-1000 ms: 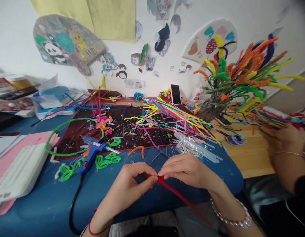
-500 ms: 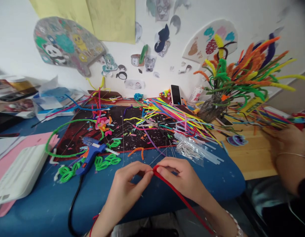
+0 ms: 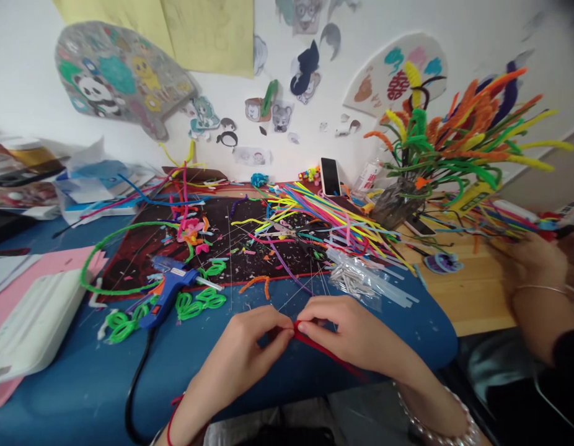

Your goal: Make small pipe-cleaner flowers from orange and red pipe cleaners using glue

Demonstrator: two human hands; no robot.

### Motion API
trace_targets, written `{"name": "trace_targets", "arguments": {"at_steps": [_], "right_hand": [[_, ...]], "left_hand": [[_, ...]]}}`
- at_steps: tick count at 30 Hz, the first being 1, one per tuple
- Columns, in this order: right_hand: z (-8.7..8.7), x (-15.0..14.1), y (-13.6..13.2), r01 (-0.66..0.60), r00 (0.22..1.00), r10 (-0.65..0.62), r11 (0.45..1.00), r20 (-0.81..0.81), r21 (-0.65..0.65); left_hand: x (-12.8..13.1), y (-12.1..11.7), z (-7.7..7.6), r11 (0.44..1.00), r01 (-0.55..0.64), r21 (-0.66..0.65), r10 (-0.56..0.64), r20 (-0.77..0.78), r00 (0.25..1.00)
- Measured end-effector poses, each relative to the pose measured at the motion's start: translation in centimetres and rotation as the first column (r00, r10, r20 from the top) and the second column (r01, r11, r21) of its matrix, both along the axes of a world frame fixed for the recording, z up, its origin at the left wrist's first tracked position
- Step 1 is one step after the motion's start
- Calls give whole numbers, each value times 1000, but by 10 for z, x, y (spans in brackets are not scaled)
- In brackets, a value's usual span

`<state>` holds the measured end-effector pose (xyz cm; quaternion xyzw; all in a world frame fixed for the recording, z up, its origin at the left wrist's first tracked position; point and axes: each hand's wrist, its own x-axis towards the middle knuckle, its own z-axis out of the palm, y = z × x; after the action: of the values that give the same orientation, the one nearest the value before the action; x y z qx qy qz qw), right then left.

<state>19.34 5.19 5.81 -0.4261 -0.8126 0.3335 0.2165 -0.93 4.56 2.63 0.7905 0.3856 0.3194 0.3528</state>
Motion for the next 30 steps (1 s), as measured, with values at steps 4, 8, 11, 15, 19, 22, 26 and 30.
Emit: {"name": "trace_targets", "arguments": {"at_steps": [4,8,11,15,19,22,26,30], "right_hand": [[-5,0,3,93,985,-114,983,-129,-156],[-9,-3,1,120,977,-148,977,-154,-177],[-6,-7,0,87,992,-94,993,-89,-81],[-2,-10,1,94,995,-94,996,-26,4],[-9,-9,1,168,965,-192,976,-181,-138],[-19,-8,-2,204,897,-304,929,-321,-309],[-29,-14,-6,228,850,-391,877,-353,-424],[-33,-23,-6,204,806,-438,837,-398,-508]], "left_hand": [[-5,2,2,999,16,36,-14,-42,999],[-7,5,5,997,57,46,-52,-102,993],[-7,7,8,994,106,40,-97,-177,979],[-8,11,14,988,145,49,-128,-248,960],[-10,12,10,998,48,44,-41,-147,988],[-9,10,2,996,-67,55,68,-28,997],[-5,6,-7,985,-172,24,170,87,982],[-2,6,-9,968,-201,-152,232,228,946]]}}
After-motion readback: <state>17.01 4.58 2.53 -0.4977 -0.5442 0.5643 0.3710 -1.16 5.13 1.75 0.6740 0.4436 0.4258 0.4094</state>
